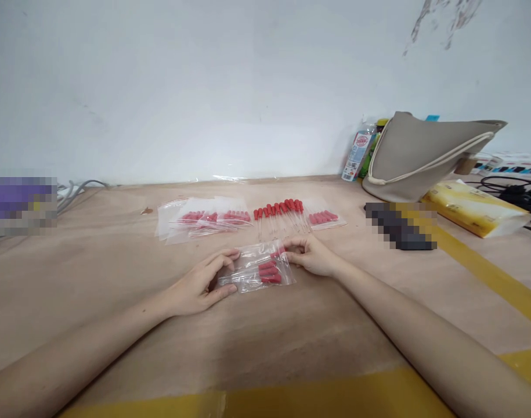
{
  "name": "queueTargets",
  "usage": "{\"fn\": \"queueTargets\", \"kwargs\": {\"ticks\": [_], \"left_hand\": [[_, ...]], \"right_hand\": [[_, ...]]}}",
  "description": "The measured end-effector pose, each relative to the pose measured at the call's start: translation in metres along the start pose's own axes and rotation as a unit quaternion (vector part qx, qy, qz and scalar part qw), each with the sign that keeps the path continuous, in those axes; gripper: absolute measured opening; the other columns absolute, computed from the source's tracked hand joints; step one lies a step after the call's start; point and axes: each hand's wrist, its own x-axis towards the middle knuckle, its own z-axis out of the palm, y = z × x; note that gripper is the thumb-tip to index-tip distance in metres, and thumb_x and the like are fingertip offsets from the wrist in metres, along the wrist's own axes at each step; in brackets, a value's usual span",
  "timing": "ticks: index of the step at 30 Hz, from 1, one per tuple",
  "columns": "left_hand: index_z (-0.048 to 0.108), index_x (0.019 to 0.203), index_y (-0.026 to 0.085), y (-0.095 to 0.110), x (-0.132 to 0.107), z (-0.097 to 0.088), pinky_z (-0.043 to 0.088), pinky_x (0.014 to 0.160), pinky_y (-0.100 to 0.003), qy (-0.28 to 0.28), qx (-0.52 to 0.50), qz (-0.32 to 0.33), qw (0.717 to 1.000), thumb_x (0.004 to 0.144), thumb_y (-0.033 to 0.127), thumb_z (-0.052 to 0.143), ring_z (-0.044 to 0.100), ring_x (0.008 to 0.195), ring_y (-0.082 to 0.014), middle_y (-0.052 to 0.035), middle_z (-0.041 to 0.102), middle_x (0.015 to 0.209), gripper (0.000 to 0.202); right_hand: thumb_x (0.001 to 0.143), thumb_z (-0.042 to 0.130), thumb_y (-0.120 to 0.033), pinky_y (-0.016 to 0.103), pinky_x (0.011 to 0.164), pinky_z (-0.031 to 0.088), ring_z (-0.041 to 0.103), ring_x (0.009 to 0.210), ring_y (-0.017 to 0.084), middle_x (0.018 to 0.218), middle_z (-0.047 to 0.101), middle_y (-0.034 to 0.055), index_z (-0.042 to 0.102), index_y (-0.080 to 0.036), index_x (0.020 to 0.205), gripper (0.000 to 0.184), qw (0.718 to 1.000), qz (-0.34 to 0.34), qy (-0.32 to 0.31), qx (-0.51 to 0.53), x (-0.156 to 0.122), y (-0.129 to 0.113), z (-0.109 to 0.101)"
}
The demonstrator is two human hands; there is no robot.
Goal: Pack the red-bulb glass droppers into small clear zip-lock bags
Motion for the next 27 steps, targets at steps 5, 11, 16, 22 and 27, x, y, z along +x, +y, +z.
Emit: {"fn": "queueTargets", "kwargs": {"ticks": [5, 11, 16, 22, 27], "left_hand": [[0.045, 0.102, 0.02, -0.001, 0.001, 0.0, 0.038, 0.1, -0.041, -0.002, 0.005, 0.004, 1.0, 0.085, 0.027, 0.055, 0.041, 0.126, -0.0247, -0.014, 0.047, 0.126, 0.021], [0.046, 0.11, 0.02, -0.001, 0.001, 0.0, 0.038, 0.101, -0.042, -0.005, 0.01, 0.009, 1.0, 0.085, 0.027, 0.055, 0.043, 0.124, -0.0252, -0.0138, 0.044, 0.131, 0.027], [0.048, 0.113, 0.02, 0.0, 0.002, 0.0, 0.038, 0.102, -0.041, -0.016, 0.029, 0.006, 0.999, 0.086, 0.028, 0.053, 0.043, 0.124, -0.0246, -0.0131, 0.042, 0.133, 0.029], [0.052, 0.114, 0.019, 0.001, 0.002, -0.001, 0.038, 0.103, -0.041, -0.017, 0.037, 0.013, 0.999, 0.087, 0.028, 0.053, 0.043, 0.124, -0.025, -0.013, 0.045, 0.132, 0.029], [0.053, 0.118, 0.021, 0.001, 0.002, -0.002, 0.038, 0.103, -0.044, -0.025, 0.036, 0.003, 0.999, 0.087, 0.028, 0.054, 0.043, 0.126, -0.0258, -0.0127, 0.044, 0.136, 0.032]], "right_hand": [[0.083, 0.048, -0.035, 0.033, 0.081, 0.044, 0.059, 0.087, 0.019, 0.088, 0.067, 0.0044, 0.069, -0.02, 0.08, 0.026, 0.983, -0.106, 0.044, -0.145, 0.002, -0.008, 0.013], [0.073, 0.059, -0.038, 0.026, 0.057, 0.042, 0.054, 0.06, 0.014, 0.066, 0.061, 0.0012, 0.058, -0.019, 0.068, 0.02, 0.98, -0.045, 0.163, -0.103, 0.002, 0.003, 0.025], [0.072, 0.058, -0.035, 0.024, 0.053, 0.04, 0.05, 0.055, 0.011, 0.061, 0.055, -0.0018, 0.053, -0.019, 0.073, 0.017, 0.984, -0.024, 0.144, -0.1, 0.008, 0.0, 0.012], [0.07, 0.058, -0.026, 0.025, 0.062, 0.041, 0.056, 0.063, 0.013, 0.066, 0.063, 0.0013, 0.061, -0.017, 0.068, 0.009, 0.936, 0.033, 0.211, -0.28, 0.042, -0.025, -0.012], [0.073, 0.057, -0.032, 0.027, 0.064, 0.042, 0.062, 0.075, 0.02, 0.073, 0.068, 0.0072, 0.065, -0.018, 0.065, 0.018, 0.894, 0.102, 0.192, -0.392, 0.08, -0.038, -0.005]]}}
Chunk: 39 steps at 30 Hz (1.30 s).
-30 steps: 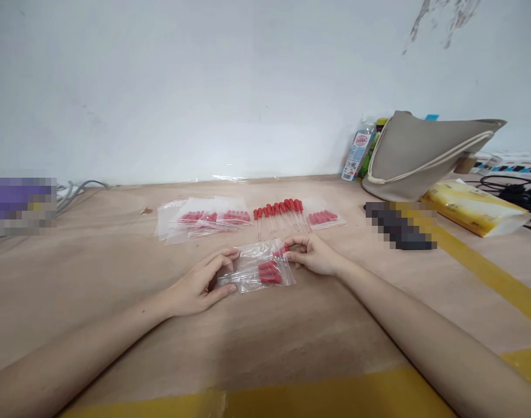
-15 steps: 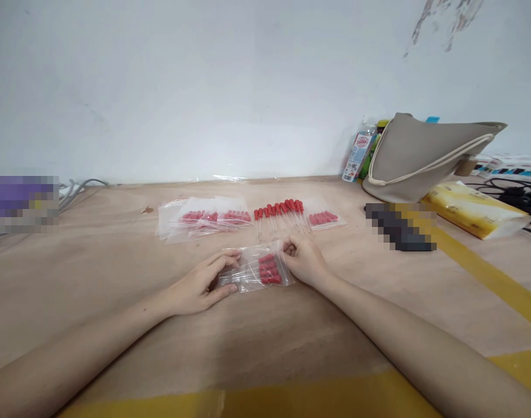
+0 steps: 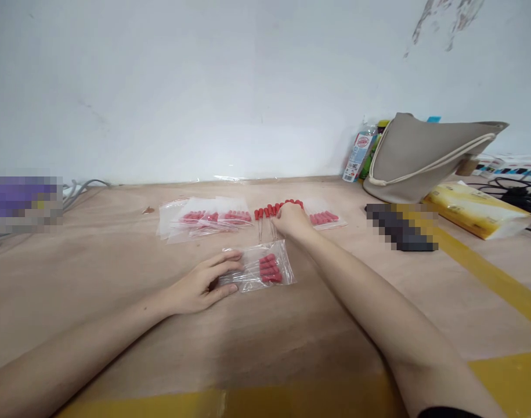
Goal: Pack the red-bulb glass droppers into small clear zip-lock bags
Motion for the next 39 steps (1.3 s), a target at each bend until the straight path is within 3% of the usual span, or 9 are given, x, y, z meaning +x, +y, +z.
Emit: {"fn": "queueTargets", "kwargs": {"ticks": [3, 7, 14, 18, 21, 24, 27, 33, 39], "left_hand": [[0.052, 0.122, 0.021, 0.0, 0.0, 0.0, 0.037, 0.104, -0.045, -0.008, 0.005, -0.003, 1.0, 0.087, 0.029, 0.053, 0.042, 0.127, -0.0267, -0.0128, 0.043, 0.137, 0.036], [0.051, 0.126, 0.022, 0.0, -0.001, 0.001, 0.036, 0.105, -0.045, -0.015, 0.009, -0.01, 1.0, 0.088, 0.03, 0.052, 0.04, 0.129, -0.0269, -0.0122, 0.041, 0.139, 0.039], [0.05, 0.128, 0.021, -0.001, -0.001, 0.0, 0.035, 0.106, -0.045, -0.025, 0.015, -0.014, 0.999, 0.09, 0.032, 0.049, 0.039, 0.129, -0.0261, -0.0126, 0.039, 0.141, 0.04], [0.047, 0.131, 0.02, -0.001, -0.003, 0.001, 0.033, 0.108, -0.046, -0.042, 0.027, -0.025, 0.998, 0.091, 0.034, 0.046, 0.035, 0.132, -0.0266, -0.0125, 0.036, 0.143, 0.042], [0.043, 0.135, 0.02, -0.001, -0.003, 0.001, 0.031, 0.108, -0.047, -0.063, 0.042, -0.04, 0.996, 0.093, 0.036, 0.042, 0.031, 0.134, -0.0272, -0.0121, 0.031, 0.146, 0.045], [0.039, 0.137, 0.023, -0.001, -0.003, 0.001, 0.03, 0.109, -0.046, -0.075, 0.05, -0.046, 0.995, 0.094, 0.036, 0.041, 0.028, 0.136, -0.0262, -0.0094, 0.028, 0.148, 0.045], [0.037, 0.138, 0.025, -0.001, -0.003, 0.0, 0.029, 0.11, -0.045, -0.078, 0.054, -0.047, 0.994, 0.094, 0.035, 0.04, 0.027, 0.136, -0.0252, -0.0073, 0.028, 0.148, 0.045], [0.037, 0.138, 0.027, -0.001, -0.002, -0.001, 0.033, 0.108, -0.045, -0.064, 0.057, -0.04, 0.996, 0.093, 0.034, 0.042, 0.032, 0.134, -0.0252, -0.0071, 0.029, 0.148, 0.045], [0.037, 0.138, 0.023, -0.002, -0.003, 0.001, 0.031, 0.109, -0.045, -0.066, 0.063, -0.041, 0.995, 0.094, 0.035, 0.041, 0.03, 0.135, -0.0246, -0.0087, 0.03, 0.147, 0.046]], "right_hand": [[0.073, 0.057, -0.027, 0.028, 0.063, 0.043, 0.064, 0.082, 0.024, 0.084, 0.069, 0.0124, 0.067, -0.016, 0.082, 0.017, 0.998, 0.041, 0.004, -0.038, 0.01, -0.008, 0.003], [0.074, 0.056, -0.023, 0.03, 0.068, 0.045, 0.063, 0.092, 0.027, 0.1, 0.066, 0.0183, 0.063, -0.013, 0.102, 0.031, 0.995, 0.073, 0.038, -0.058, 0.016, -0.006, 0.009], [0.078, 0.053, -0.023, 0.033, 0.074, 0.045, 0.063, 0.094, 0.029, 0.1, 0.065, 0.0213, 0.064, -0.012, 0.094, 0.022, 0.996, 0.073, 0.03, -0.047, 0.018, 0.002, 0.01], [0.082, 0.049, -0.028, 0.03, 0.073, 0.045, 0.063, 0.084, 0.022, 0.086, 0.066, 0.0135, 0.061, -0.013, 0.085, 0.018, 0.992, 0.016, 0.107, 0.059, 0.008, 0.014, -0.001], [0.077, 0.055, -0.031, 0.026, 0.06, 0.047, 0.06, 0.065, 0.015, 0.074, 0.062, 0.0027, 0.053, -0.014, 0.101, 0.029, 0.958, -0.019, 0.161, 0.237, -0.011, 0.031, -0.005], [0.07, 0.061, -0.03, 0.023, 0.044, 0.043, 0.052, 0.046, 0.012, 0.06, 0.051, -0.0089, 0.027, -0.016, 0.127, 0.068, 0.906, -0.002, 0.131, 0.403, -0.037, 0.047, -0.004], [0.064, 0.066, -0.029, 0.023, 0.042, 0.045, 0.053, 0.043, 0.012, 0.056, 0.049, -0.0116, 0.017, -0.02, 0.13, 0.083, 0.857, 0.043, 0.11, 0.501, -0.059, 0.051, 0.002], [0.059, 0.071, -0.038, 0.029, 0.051, 0.053, 0.059, 0.048, 0.013, 0.059, 0.053, -0.0106, 0.028, -0.024, 0.107, 0.066, 0.803, 0.075, 0.096, 0.583, -0.072, 0.04, 0.02], [0.064, 0.068, -0.045, 0.032, 0.062, 0.053, 0.063, 0.057, 0.013, 0.069, 0.058, -0.0068, 0.035, -0.026, 0.096, 0.05, 0.763, 0.057, 0.009, 0.644, -0.079, 0.033, 0.023]]}}
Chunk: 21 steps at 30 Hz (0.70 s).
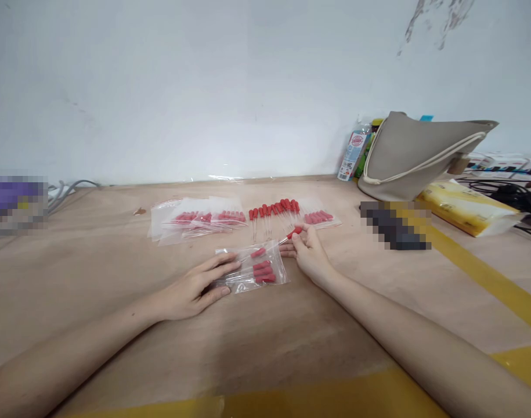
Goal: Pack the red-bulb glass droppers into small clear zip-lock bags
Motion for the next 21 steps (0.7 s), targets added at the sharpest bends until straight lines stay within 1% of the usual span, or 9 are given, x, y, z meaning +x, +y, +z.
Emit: {"fn": "queueTargets", "kwargs": {"ticks": [2, 5, 8, 11, 14, 16, 19, 21], "left_hand": [[0.036, 0.138, 0.022, 0.0, 0.0, 0.0, 0.032, 0.109, -0.044, 0.005, -0.003, 0.004, 1.0, 0.093, 0.036, 0.041, 0.031, 0.134, -0.0243, -0.0092, 0.03, 0.147, 0.047], [0.031, 0.14, 0.021, 0.0, 0.0, 0.0, 0.032, 0.109, -0.044, 0.01, -0.003, 0.009, 1.0, 0.093, 0.036, 0.041, 0.031, 0.134, -0.0242, -0.0103, 0.03, 0.147, 0.051], [0.031, 0.141, 0.02, 0.0, 0.0, -0.001, 0.032, 0.109, -0.044, 0.005, 0.0, 0.005, 1.0, 0.093, 0.037, 0.041, 0.031, 0.134, -0.0248, -0.011, 0.029, 0.147, 0.052], [0.032, 0.14, 0.019, 0.001, 0.001, -0.002, 0.032, 0.108, -0.045, 0.005, 0.0, 0.003, 1.0, 0.093, 0.037, 0.041, 0.032, 0.134, -0.0258, -0.0117, 0.03, 0.147, 0.051], [0.033, 0.14, 0.019, 0.001, 0.001, -0.002, 0.033, 0.108, -0.045, 0.009, -0.003, 0.006, 1.0, 0.092, 0.035, 0.043, 0.033, 0.133, -0.0266, -0.0116, 0.031, 0.146, 0.051], [0.033, 0.14, 0.019, 0.001, 0.001, -0.002, 0.033, 0.108, -0.044, 0.012, -0.004, 0.009, 1.0, 0.092, 0.035, 0.043, 0.034, 0.132, -0.0265, -0.0115, 0.032, 0.146, 0.051], [0.033, 0.14, 0.019, 0.0, 0.001, -0.001, 0.034, 0.108, -0.043, 0.014, -0.002, 0.014, 1.0, 0.092, 0.035, 0.043, 0.034, 0.132, -0.0255, -0.0117, 0.032, 0.146, 0.051], [0.032, 0.14, 0.02, 0.0, 0.001, -0.001, 0.034, 0.108, -0.043, 0.013, -0.001, 0.014, 1.0, 0.093, 0.036, 0.042, 0.035, 0.132, -0.025, -0.0117, 0.032, 0.145, 0.051]], "right_hand": [[0.064, 0.069, -0.045, 0.031, 0.064, 0.052, 0.062, 0.06, 0.012, 0.071, 0.06, -0.0041, 0.041, -0.023, 0.092, 0.045, 0.999, 0.011, -0.026, -0.027, -0.002, 0.0, -0.002], [0.064, 0.07, -0.044, 0.027, 0.061, 0.048, 0.057, 0.059, 0.01, 0.071, 0.06, -0.0015, 0.052, -0.02, 0.085, 0.037, 0.989, 0.001, -0.075, -0.124, -0.001, -0.001, -0.009], [0.065, 0.07, -0.043, 0.024, 0.054, 0.042, 0.048, 0.054, 0.009, 0.064, 0.056, -0.0022, 0.061, -0.018, 0.084, 0.033, 0.96, -0.052, -0.131, -0.24, 0.005, -0.001, -0.018], [0.067, 0.068, -0.043, 0.024, 0.052, 0.039, 0.044, 0.054, 0.009, 0.069, 0.057, 0.0003, 0.068, -0.018, 0.081, 0.029, 0.925, -0.114, -0.18, -0.315, 0.01, -0.001, -0.022], [0.075, 0.062, -0.04, 0.027, 0.06, 0.042, 0.05, 0.064, 0.013, 0.078, 0.061, 0.0037, 0.072, -0.02, 0.086, 0.025, 0.895, -0.167, -0.2, -0.362, 0.009, 0.0, -0.017], [0.081, 0.056, -0.036, 0.029, 0.067, 0.044, 0.054, 0.071, 0.016, 0.079, 0.063, 0.0043, 0.073, -0.022, 0.09, 0.024, 0.881, -0.182, -0.213, -0.381, 0.005, 0.001, -0.01], [0.085, 0.049, -0.034, 0.031, 0.071, 0.045, 0.057, 0.075, 0.017, 0.078, 0.065, 0.0042, 0.072, -0.021, 0.086, 0.027, 0.875, -0.178, -0.243, -0.379, 0.001, -0.001, -0.004], [0.085, 0.048, -0.036, 0.03, 0.071, 0.046, 0.058, 0.074, 0.017, 0.077, 0.065, 0.004, 0.07, -0.019, 0.083, 0.028, 0.893, -0.152, -0.23, -0.356, 0.001, -0.004, -0.003]]}}
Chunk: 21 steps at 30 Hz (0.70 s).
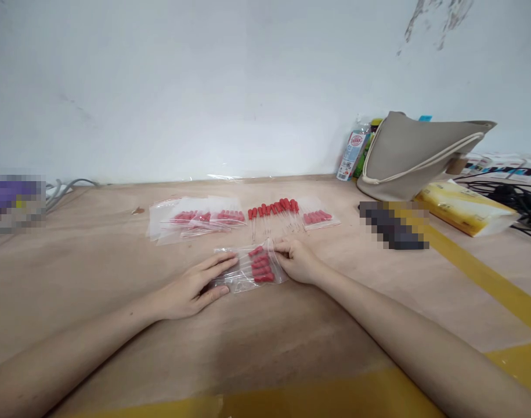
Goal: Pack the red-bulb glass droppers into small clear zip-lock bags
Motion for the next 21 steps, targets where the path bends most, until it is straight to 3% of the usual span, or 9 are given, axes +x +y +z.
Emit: {"fn": "queueTargets", "kwargs": {"ticks": [4, 8, 11, 15, 18, 21], "left_hand": [[0.033, 0.139, 0.02, 0.001, 0.001, 0.0, 0.033, 0.108, -0.044, 0.001, -0.003, 0.001, 1.0, 0.092, 0.035, 0.043, 0.035, 0.132, -0.0252, -0.0114, 0.033, 0.145, 0.05], [0.032, 0.14, 0.023, 0.001, 0.0, -0.001, 0.032, 0.108, -0.045, -0.014, 0.004, 0.001, 1.0, 0.093, 0.034, 0.041, 0.033, 0.133, -0.0256, -0.0094, 0.031, 0.146, 0.049], [0.031, 0.139, 0.025, 0.002, -0.001, -0.001, 0.035, 0.107, -0.044, 0.014, -0.008, 0.018, 1.0, 0.093, 0.033, 0.043, 0.034, 0.132, -0.0249, -0.0087, 0.032, 0.145, 0.049], [0.044, 0.128, 0.023, 0.002, 0.0, 0.0, 0.034, 0.107, -0.043, 0.136, 0.0, 0.032, 0.99, 0.09, 0.032, 0.048, 0.037, 0.129, -0.0249, -0.0092, 0.044, 0.135, 0.04], [0.053, 0.115, 0.023, -0.007, 0.004, -0.002, 0.034, 0.105, -0.044, 0.246, 0.042, 0.004, 0.968, 0.089, 0.031, 0.049, 0.042, 0.123, -0.0249, -0.008, 0.052, 0.123, 0.028], [0.056, 0.108, 0.021, -0.027, 0.007, -0.012, 0.034, 0.103, -0.042, 0.329, 0.097, -0.049, 0.938, 0.089, 0.031, 0.047, 0.047, 0.115, -0.0233, -0.0075, 0.056, 0.115, 0.023]], "right_hand": [[0.08, 0.053, -0.044, 0.028, 0.061, 0.046, 0.057, 0.062, 0.014, 0.069, 0.062, 0.0013, 0.062, -0.016, 0.094, 0.032, 0.985, 0.136, 0.085, 0.057, 0.002, -0.001, -0.006], [0.069, 0.066, -0.047, 0.028, 0.062, 0.048, 0.061, 0.067, 0.016, 0.071, 0.066, 0.0026, 0.063, -0.016, 0.083, 0.034, 0.976, 0.169, -0.015, 0.135, 0.002, -0.008, -0.002], [0.064, 0.07, -0.042, 0.028, 0.061, 0.049, 0.061, 0.063, 0.015, 0.067, 0.066, 0.0014, 0.06, -0.016, 0.07, 0.029, 0.965, 0.178, -0.026, 0.193, 0.001, -0.016, 0.0], [0.063, 0.068, -0.031, 0.028, 0.058, 0.051, 0.062, 0.058, 0.015, 0.065, 0.067, 0.0013, 0.061, -0.017, 0.072, 0.018, 0.913, 0.221, 0.002, 0.344, 0.002, -0.025, -0.016], [0.067, 0.063, -0.025, 0.026, 0.053, 0.051, 0.062, 0.056, 0.015, 0.068, 0.068, 0.0048, 0.063, -0.016, 0.074, 0.011, 0.891, 0.212, 0.083, 0.392, 0.009, -0.027, -0.036], [0.07, 0.057, -0.018, 0.025, 0.058, 0.053, 0.065, 0.064, 0.015, 0.073, 0.069, 0.0054, 0.064, -0.016, 0.078, 0.011, 0.875, 0.166, 0.163, 0.425, 0.022, -0.027, -0.046]]}}
